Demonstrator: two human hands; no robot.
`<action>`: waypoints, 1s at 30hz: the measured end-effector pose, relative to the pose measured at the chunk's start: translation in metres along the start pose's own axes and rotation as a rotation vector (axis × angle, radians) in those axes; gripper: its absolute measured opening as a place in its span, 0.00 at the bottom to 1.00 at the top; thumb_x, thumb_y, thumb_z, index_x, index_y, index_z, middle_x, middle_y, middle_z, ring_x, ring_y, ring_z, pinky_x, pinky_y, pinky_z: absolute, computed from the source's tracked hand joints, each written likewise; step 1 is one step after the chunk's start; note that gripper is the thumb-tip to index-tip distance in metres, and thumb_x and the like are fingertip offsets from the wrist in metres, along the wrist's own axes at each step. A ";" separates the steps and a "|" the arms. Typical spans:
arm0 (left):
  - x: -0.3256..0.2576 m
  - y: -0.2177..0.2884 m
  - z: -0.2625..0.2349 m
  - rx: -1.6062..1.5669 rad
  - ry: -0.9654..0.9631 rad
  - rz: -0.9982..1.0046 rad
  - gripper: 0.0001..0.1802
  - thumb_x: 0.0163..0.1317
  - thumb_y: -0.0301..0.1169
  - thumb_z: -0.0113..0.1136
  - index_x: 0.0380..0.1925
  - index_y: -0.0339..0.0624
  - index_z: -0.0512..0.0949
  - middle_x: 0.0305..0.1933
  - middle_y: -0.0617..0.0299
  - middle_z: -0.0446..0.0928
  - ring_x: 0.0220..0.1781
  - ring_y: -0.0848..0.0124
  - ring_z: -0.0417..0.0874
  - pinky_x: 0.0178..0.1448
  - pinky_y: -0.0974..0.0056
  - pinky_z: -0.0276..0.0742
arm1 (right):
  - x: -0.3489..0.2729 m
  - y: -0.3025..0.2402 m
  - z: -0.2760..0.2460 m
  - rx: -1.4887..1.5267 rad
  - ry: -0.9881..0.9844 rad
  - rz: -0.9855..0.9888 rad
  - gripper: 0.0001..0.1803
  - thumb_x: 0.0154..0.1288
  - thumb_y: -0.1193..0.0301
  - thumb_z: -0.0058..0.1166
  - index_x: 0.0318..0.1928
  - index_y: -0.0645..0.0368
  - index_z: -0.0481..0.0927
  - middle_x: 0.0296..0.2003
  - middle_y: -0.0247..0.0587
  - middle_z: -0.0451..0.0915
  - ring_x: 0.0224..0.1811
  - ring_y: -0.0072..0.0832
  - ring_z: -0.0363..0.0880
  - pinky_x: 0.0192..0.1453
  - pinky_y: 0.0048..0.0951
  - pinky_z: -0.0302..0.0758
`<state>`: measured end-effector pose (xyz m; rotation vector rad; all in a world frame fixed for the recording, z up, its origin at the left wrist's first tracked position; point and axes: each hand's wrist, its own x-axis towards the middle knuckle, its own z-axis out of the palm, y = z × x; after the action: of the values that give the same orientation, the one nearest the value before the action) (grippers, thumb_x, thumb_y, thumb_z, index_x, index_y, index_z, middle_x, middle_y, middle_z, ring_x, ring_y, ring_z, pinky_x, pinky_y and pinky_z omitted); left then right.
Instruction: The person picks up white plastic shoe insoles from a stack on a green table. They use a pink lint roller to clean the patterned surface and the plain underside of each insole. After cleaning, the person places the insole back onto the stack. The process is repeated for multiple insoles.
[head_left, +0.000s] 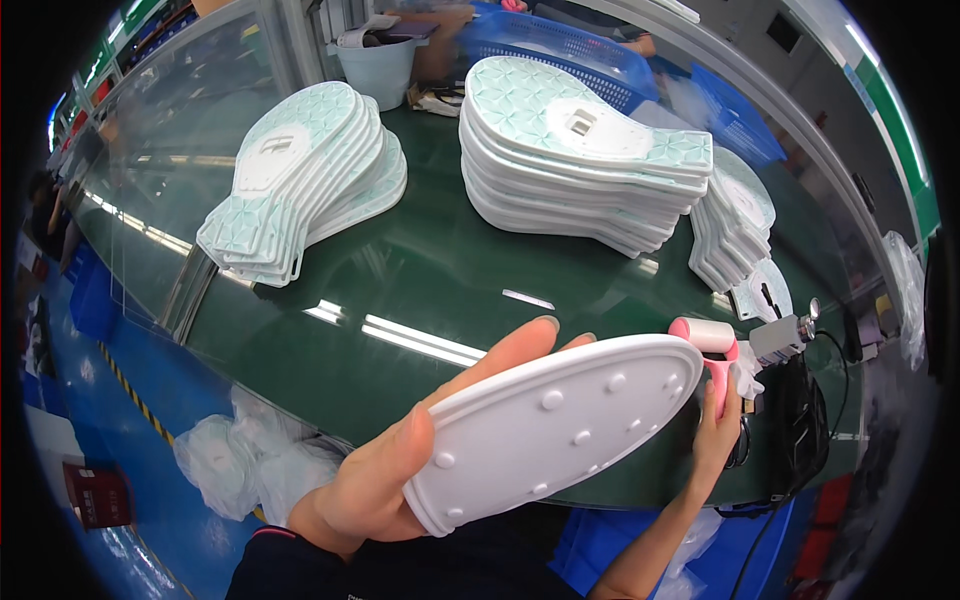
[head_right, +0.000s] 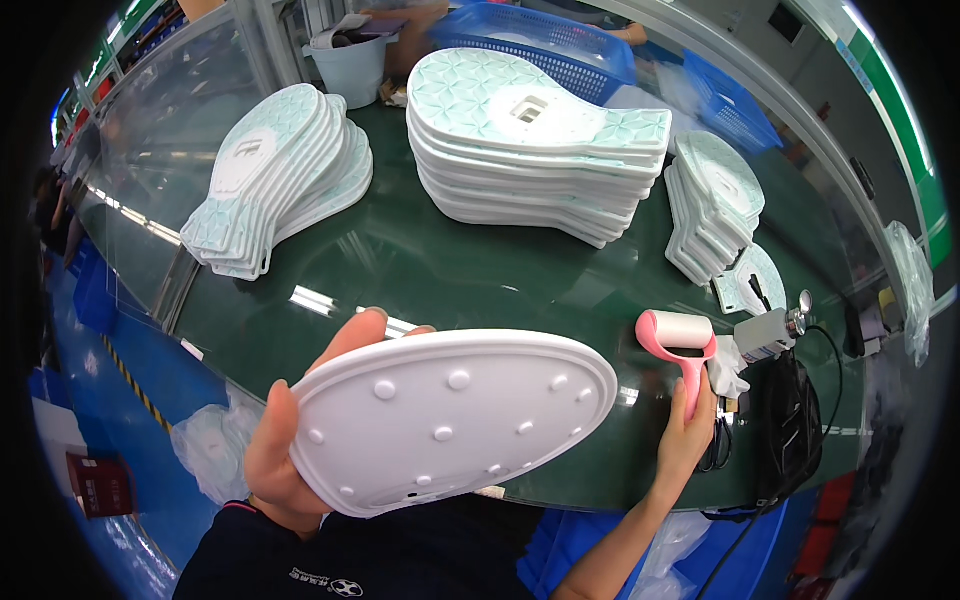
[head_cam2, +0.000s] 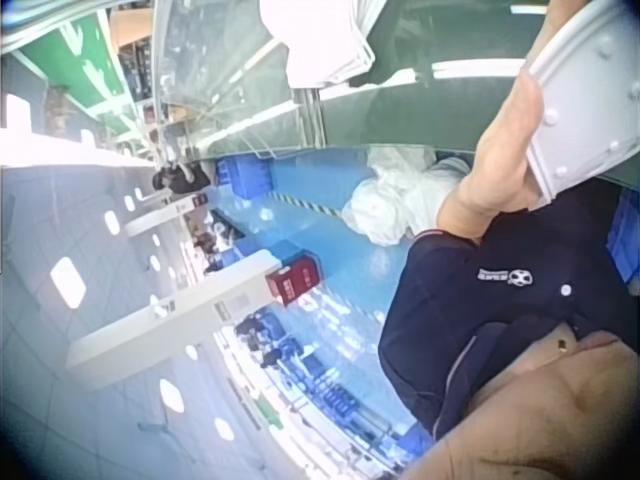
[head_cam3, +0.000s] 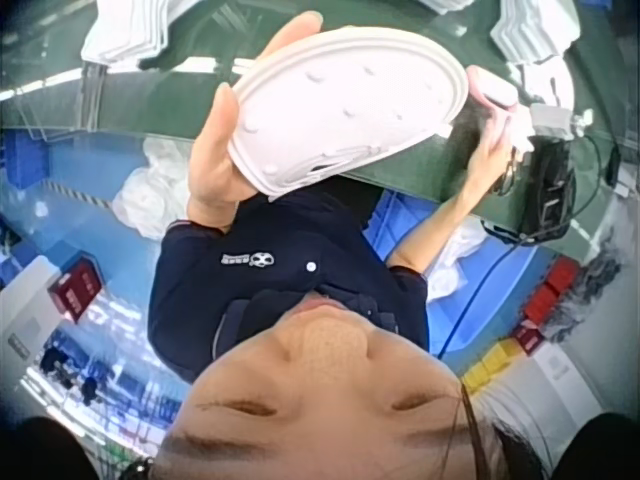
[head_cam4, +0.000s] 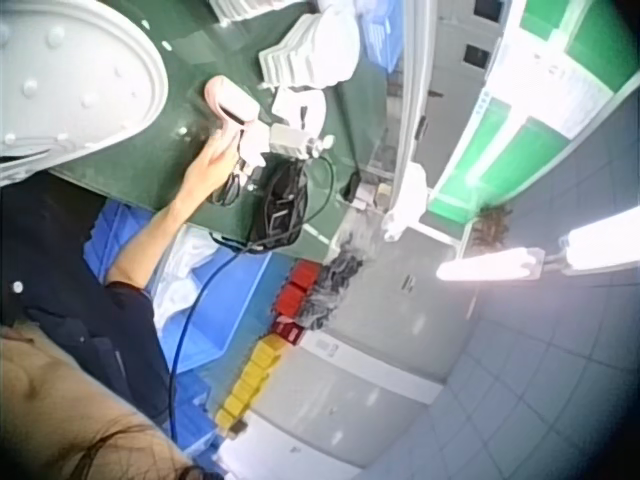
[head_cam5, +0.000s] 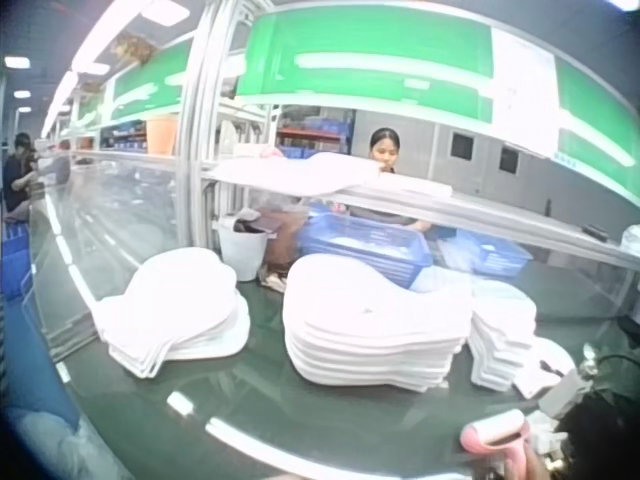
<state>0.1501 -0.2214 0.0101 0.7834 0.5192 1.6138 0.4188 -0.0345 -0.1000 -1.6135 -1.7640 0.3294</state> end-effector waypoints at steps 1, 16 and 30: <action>0.002 -0.002 0.002 -0.002 -0.001 -0.005 0.37 0.64 0.53 0.31 0.66 0.41 0.42 0.68 0.45 0.45 0.69 0.53 0.49 0.68 0.47 0.47 | -0.002 0.004 -0.001 -0.073 0.087 -0.143 0.20 0.63 0.66 0.49 0.52 0.63 0.71 0.47 0.47 0.72 0.50 0.35 0.69 0.54 0.32 0.64; 0.002 -0.027 -0.022 -0.239 0.484 -0.104 0.33 0.66 0.52 0.29 0.61 0.36 0.55 0.61 0.43 0.59 0.61 0.49 0.65 0.61 0.45 0.63 | -0.013 0.051 -0.041 -0.138 0.142 0.116 0.13 0.53 0.71 0.58 0.40 0.60 0.78 0.30 0.34 0.71 0.29 0.23 0.67 0.35 0.24 0.67; 0.009 -0.023 -0.012 -0.225 0.289 -0.086 0.33 0.67 0.48 0.29 0.64 0.34 0.46 0.65 0.44 0.52 0.66 0.53 0.57 0.66 0.50 0.56 | 0.013 0.051 -0.034 0.042 0.044 0.042 0.07 0.55 0.73 0.56 0.34 0.63 0.76 0.24 0.38 0.76 0.27 0.23 0.74 0.32 0.25 0.69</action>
<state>0.1561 -0.2071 -0.0122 0.3569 0.5562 1.6796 0.4800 -0.0221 -0.1026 -1.6178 -1.6815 0.3459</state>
